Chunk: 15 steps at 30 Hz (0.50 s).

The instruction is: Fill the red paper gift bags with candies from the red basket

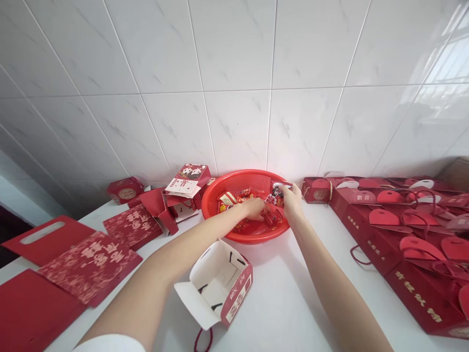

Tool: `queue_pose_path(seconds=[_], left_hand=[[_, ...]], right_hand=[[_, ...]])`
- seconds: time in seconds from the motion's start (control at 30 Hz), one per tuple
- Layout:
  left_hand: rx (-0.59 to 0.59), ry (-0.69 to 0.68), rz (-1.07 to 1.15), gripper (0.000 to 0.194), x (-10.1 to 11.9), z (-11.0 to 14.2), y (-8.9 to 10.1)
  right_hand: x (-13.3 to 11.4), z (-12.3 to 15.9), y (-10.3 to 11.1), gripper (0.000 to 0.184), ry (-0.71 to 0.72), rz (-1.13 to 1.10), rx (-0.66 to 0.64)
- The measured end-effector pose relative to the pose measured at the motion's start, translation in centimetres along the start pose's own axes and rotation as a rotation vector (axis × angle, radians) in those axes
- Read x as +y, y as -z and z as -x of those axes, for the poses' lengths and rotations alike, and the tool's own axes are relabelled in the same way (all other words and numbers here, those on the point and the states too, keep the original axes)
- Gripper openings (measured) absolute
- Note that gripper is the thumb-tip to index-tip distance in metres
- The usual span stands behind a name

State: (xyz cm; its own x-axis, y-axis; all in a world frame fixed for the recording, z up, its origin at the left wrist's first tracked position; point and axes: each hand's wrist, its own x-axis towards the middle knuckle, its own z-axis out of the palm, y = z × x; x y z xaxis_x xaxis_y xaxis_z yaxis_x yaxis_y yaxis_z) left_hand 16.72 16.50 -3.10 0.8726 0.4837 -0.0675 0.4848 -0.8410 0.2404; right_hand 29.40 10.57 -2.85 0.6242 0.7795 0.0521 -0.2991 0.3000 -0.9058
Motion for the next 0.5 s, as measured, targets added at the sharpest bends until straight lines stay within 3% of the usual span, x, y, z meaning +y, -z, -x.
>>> queue_pose_path(seconds=[0.2, 0.33, 0.5], left_hand=[[-0.003, -0.016, 0.041, 0.013, 0.5, 0.3, -0.1], [0.024, 0.030, 0.096, 0.018, 0.6, 0.3, -0.1], [0.252, 0.211, 0.187, 0.034, -1.0, 0.3, 1.2]], right_hand=[[-0.5, 0.3, 0.0, 0.019, -0.015, -0.001, 0.004], [-0.8, 0.6, -0.1, 0.018, -0.028, -0.022, 0.015], [-1.3, 0.8, -0.3, 0.016, -0.059, -0.051, 0.032]])
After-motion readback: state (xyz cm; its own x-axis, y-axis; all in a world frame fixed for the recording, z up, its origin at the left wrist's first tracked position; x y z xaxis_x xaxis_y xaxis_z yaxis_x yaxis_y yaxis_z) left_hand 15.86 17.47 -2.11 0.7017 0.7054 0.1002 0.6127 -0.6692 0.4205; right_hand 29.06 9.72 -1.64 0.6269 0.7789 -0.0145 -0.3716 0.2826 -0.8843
